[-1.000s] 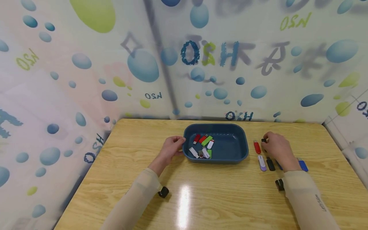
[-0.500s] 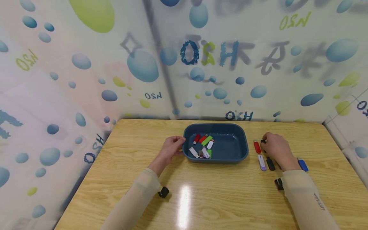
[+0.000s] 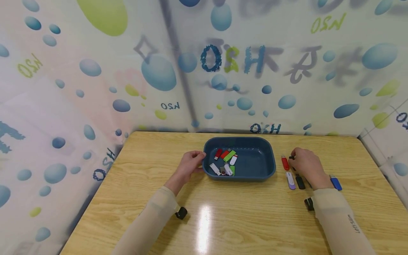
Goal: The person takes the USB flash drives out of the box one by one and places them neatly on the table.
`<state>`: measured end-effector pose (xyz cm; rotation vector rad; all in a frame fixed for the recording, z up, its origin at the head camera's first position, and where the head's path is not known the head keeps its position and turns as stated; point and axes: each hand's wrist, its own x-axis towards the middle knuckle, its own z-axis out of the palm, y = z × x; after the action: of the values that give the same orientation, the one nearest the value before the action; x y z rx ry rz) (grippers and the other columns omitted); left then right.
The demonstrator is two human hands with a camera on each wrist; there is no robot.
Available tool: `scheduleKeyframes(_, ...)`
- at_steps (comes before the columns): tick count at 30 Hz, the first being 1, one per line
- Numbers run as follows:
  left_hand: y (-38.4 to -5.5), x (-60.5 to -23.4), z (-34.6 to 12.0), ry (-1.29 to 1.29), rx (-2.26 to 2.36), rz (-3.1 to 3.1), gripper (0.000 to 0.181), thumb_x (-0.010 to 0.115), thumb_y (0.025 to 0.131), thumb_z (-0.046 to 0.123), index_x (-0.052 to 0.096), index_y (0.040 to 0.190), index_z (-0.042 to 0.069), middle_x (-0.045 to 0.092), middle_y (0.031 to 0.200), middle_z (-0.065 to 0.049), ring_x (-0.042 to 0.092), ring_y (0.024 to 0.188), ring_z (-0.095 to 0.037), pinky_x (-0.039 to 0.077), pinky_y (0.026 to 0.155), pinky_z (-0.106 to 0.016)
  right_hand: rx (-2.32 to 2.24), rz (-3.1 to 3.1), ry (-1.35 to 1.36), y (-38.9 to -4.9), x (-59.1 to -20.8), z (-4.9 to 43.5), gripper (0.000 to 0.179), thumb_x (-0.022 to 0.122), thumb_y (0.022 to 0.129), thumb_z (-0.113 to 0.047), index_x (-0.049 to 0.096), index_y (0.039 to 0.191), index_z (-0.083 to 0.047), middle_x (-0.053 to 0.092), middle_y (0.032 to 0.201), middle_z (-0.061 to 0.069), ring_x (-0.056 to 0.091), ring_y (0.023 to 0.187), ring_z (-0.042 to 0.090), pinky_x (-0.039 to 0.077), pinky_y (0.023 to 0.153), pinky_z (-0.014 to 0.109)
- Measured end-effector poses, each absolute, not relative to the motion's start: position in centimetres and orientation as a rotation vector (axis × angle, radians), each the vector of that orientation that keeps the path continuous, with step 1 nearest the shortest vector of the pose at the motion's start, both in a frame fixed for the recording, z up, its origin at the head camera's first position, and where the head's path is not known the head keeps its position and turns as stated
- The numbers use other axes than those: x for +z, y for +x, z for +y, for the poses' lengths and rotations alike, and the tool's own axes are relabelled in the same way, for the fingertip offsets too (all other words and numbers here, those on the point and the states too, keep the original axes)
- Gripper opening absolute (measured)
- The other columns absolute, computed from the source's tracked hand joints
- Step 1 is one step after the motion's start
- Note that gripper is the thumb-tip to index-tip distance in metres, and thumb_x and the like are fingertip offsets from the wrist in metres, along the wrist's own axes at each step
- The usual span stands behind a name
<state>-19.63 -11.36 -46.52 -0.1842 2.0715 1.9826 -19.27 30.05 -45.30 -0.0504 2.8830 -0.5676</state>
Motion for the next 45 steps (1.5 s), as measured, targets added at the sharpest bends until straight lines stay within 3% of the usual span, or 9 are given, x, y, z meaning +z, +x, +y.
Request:
scheduleKeyframes(7,-19.7,-46.3,-11.3,-0.191,1.979,2.076,0.029,0.062,0.104,0.021,0.065,0.115,-0.006,0.060,0.100,-0.008,0.059,0.087,-0.017,0.064,0.082,-0.039,-0.599,2.902,-0.043,-18.9,-44.9,30.2,0.040,0.057,0.101,-0.016,0.055,0.121,0.019,0.063,0.110,0.037,0.064,0.085,0.041,0.055,0.071,0.054)
scheduleKeyframes(15,-19.9,-46.4,-11.4,-0.197,1.968,2.097,0.028,0.062,0.105,0.021,0.066,0.114,-0.005,0.060,0.100,-0.008,0.059,0.088,-0.017,0.063,0.082,-0.039,-0.702,3.129,-0.091,-18.5,-44.1,29.4,0.035,0.047,0.103,-0.011,0.058,0.118,0.019,0.063,0.098,0.031,0.055,0.070,0.031,0.052,0.063,0.051)
scheduleKeyframes(24,-20.0,-46.3,-11.3,-0.199,1.935,2.097,0.031,0.059,0.106,0.018,0.063,0.119,-0.011,0.060,0.103,-0.012,0.057,0.087,-0.017,0.062,0.087,-0.045,-0.820,3.315,-0.185,-17.4,-42.2,25.5,0.030,0.054,0.102,-0.012,0.066,0.115,0.012,0.066,0.101,0.028,0.062,0.083,0.039,0.053,0.069,0.059)
scheduleKeyframes(33,-19.8,-46.3,-11.4,-0.202,1.983,2.061,0.033,0.062,0.105,0.021,0.063,0.119,-0.009,0.060,0.104,-0.010,0.059,0.087,-0.016,0.063,0.083,-0.042,-0.764,3.372,-0.403,-16.7,-41.9,20.6,0.022,0.063,0.100,-0.010,0.068,0.115,0.006,0.066,0.101,0.023,0.065,0.084,0.034,0.055,0.063,0.052)
scheduleKeyframes(38,-19.7,-46.3,-11.4,-0.205,1.988,2.068,0.031,0.063,0.104,0.022,0.065,0.117,-0.006,0.059,0.102,-0.008,0.059,0.088,-0.018,0.064,0.081,-0.039,-0.736,3.276,-0.429,-17.0,-42.2,17.9,0.026,0.066,0.101,-0.014,0.068,0.118,0.004,0.066,0.103,0.020,0.065,0.084,0.031,0.056,0.065,0.049)
scheduleKeyframes(45,-19.5,-46.3,-11.4,-0.201,1.981,2.072,0.029,0.062,0.105,0.020,0.065,0.116,-0.006,0.059,0.101,-0.008,0.058,0.089,-0.019,0.064,0.082,-0.039,-0.630,3.108,-0.372,-18.4,-43.4,15.5,0.036,0.067,0.101,-0.022,0.069,0.120,0.008,0.069,0.108,0.025,0.067,0.090,0.037,0.059,0.075,0.053)
